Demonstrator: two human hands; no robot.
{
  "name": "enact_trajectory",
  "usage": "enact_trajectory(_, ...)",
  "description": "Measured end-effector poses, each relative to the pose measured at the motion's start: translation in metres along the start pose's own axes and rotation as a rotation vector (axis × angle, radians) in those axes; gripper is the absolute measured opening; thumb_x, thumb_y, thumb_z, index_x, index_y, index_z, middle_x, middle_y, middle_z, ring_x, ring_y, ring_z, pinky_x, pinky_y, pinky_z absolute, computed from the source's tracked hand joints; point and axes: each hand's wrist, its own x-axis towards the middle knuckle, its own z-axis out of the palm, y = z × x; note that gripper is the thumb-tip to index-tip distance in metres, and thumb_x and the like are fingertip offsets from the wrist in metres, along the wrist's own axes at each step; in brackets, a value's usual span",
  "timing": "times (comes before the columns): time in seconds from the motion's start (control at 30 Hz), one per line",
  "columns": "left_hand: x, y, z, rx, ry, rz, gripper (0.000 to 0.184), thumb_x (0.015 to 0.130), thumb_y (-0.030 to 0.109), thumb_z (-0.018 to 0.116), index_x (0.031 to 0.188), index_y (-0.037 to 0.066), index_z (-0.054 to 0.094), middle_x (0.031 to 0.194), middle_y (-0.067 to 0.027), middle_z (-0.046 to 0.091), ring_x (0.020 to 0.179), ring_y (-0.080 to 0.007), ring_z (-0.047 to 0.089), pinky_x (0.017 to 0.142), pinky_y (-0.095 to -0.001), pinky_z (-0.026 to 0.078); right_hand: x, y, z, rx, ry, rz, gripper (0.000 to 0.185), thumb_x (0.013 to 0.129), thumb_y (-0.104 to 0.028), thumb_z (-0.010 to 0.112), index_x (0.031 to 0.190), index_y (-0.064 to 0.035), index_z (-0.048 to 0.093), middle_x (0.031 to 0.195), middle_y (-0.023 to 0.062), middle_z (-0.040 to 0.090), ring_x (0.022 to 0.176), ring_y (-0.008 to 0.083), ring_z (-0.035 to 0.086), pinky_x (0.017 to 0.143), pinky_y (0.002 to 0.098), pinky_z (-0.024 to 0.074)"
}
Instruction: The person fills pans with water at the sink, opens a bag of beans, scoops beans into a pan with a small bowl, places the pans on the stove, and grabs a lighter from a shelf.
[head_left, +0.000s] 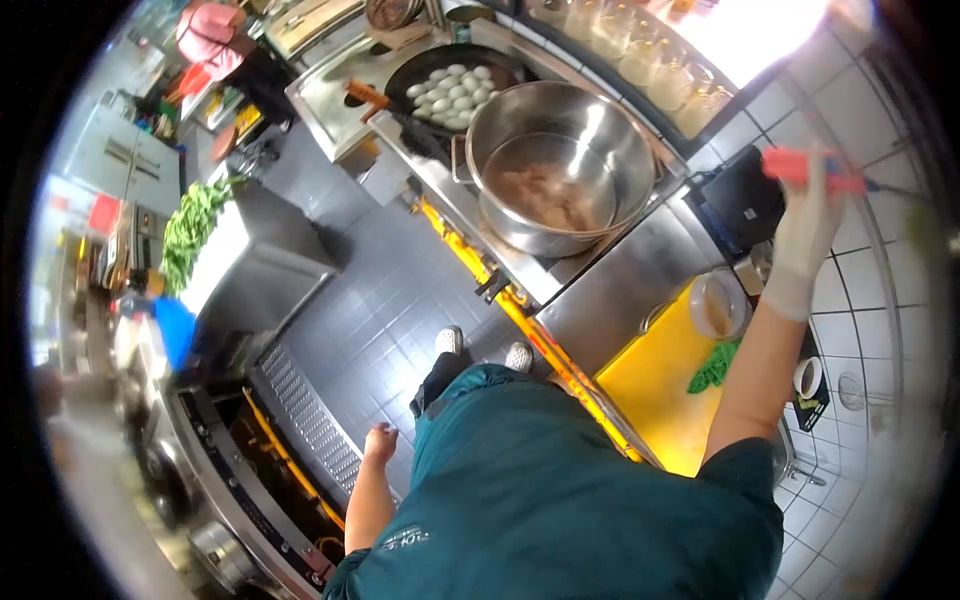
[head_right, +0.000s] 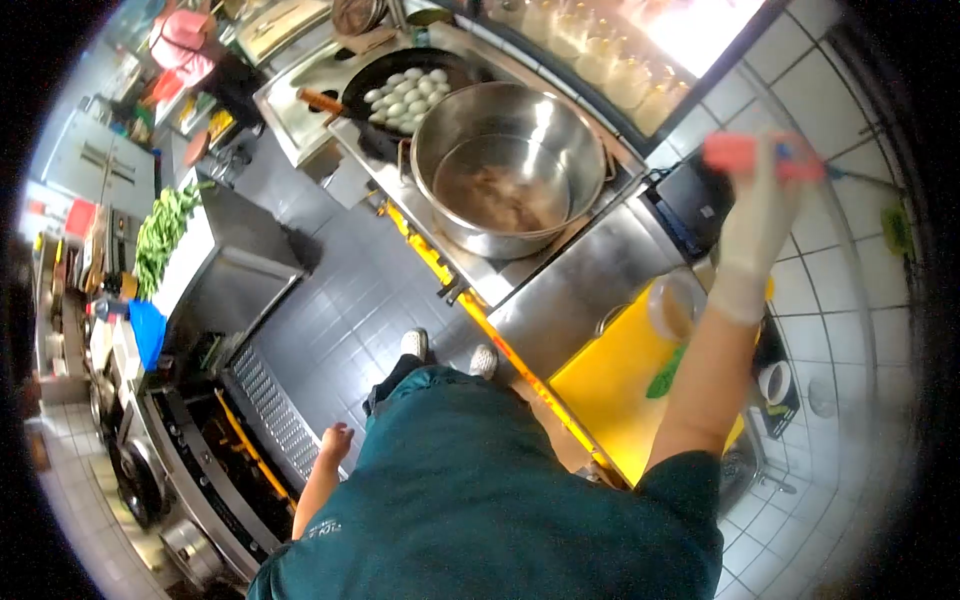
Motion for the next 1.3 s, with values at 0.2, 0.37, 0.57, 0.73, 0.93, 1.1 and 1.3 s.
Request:
enact_trajectory(0.2,0.008,-0.016,-0.003,0.020,-0.083,-0.005,0.051,0.089,0.032,0.069,0.128,0.000,0.065,0.114,-0.0245,0.073,0.111,-0.0382,0.069,0.097,-0.0437,0.055,-0.164,0.030,0.006,0.188,-0.131,0.606,0.044,0.101,-0.012,0.060,0.142,-0.0012,0.047,0.099,0.0132,0.060,0.077,0.0226,0.063,0.070,0.0362,0.0559)
enact_trajectory(0.37,0.067,-0.070,-0.015,0.240,-0.132,0.222,0.049,0.090,0.031,0.067,0.127,0.000,0.065,0.112,-0.0261,0.072,0.109,-0.0398,0.069,0.097,-0.0457,0.054,-0.283,0.061,-0.012,0.358,-0.046,0.937,0.047,0.104,-0.012,0.056,0.148,-0.0130,0.042,0.087,0.0079,0.057,0.066,0.0183,0.056,0.059,0.0335,0.0511)
enact_trajectory(0.57,0.130,0.023,-0.121,0.154,-0.033,0.349,0.045,0.091,0.029,0.066,0.125,0.000,0.064,0.112,-0.0272,0.071,0.109,-0.0436,0.067,0.096,-0.0486,0.054,-0.391,0.020,0.032,-0.032,-0.068,1.141,0.025,0.106,-0.024,0.053,0.127,-0.0099,0.049,0.084,0.0047,0.060,0.059,0.0116,0.056,0.053,0.0276,0.0497)
enact_trajectory(0.73,0.176,0.122,-0.210,0.209,-0.062,0.603,0.047,0.093,0.028,0.065,0.131,0.001,0.061,0.122,-0.0259,0.068,0.115,-0.0442,0.064,0.101,-0.0495,0.051,-0.468,0.003,0.074,-0.143,-0.052,1.270,0.032,0.106,-0.036,0.054,0.124,-0.0092,0.050,0.089,0.0079,0.067,0.054,0.0120,0.058,0.045,0.0266,0.0460)
enact_trajectory(0.93,0.232,0.151,-0.237,0.268,-0.116,0.729,0.050,0.093,0.027,0.064,0.137,0.003,0.058,0.131,-0.0246,0.064,0.121,-0.0432,0.061,0.105,-0.0480,0.049,-0.521,-0.028,0.100,-0.357,0.039,1.218,0.032,0.106,-0.036,0.052,0.123,-0.0091,0.053,0.089,0.0096,0.069,0.053,0.0127,0.059,0.046,0.0265,0.0466)
enact_trajectory(1.1,0.264,0.106,-0.218,0.456,-0.207,0.719,0.053,0.092,0.031,0.065,0.137,0.003,0.058,0.131,-0.0247,0.064,0.123,-0.0415,0.061,0.105,-0.0477,0.049,-0.556,-0.056,0.097,-0.489,0.158,1.167,0.031,0.105,-0.033,0.054,0.121,-0.0070,0.055,0.089,0.0095,0.069,0.053,0.0136,0.060,0.045,0.0277,0.0479)
enact_trajectory(1.3,0.288,0.006,-0.198,0.508,-0.290,0.644,0.052,0.090,0.033,0.066,0.133,0.003,0.061,0.129,-0.0261,0.065,0.120,-0.0416,0.062,0.103,-0.0489,0.050,-0.586,-0.059,0.109,-0.542,0.119,1.167,0.031,0.104,-0.032,0.056,0.118,-0.0047,0.055,0.084,0.0078,0.065,0.052,0.0144,0.059,0.045,0.0276,0.0471)
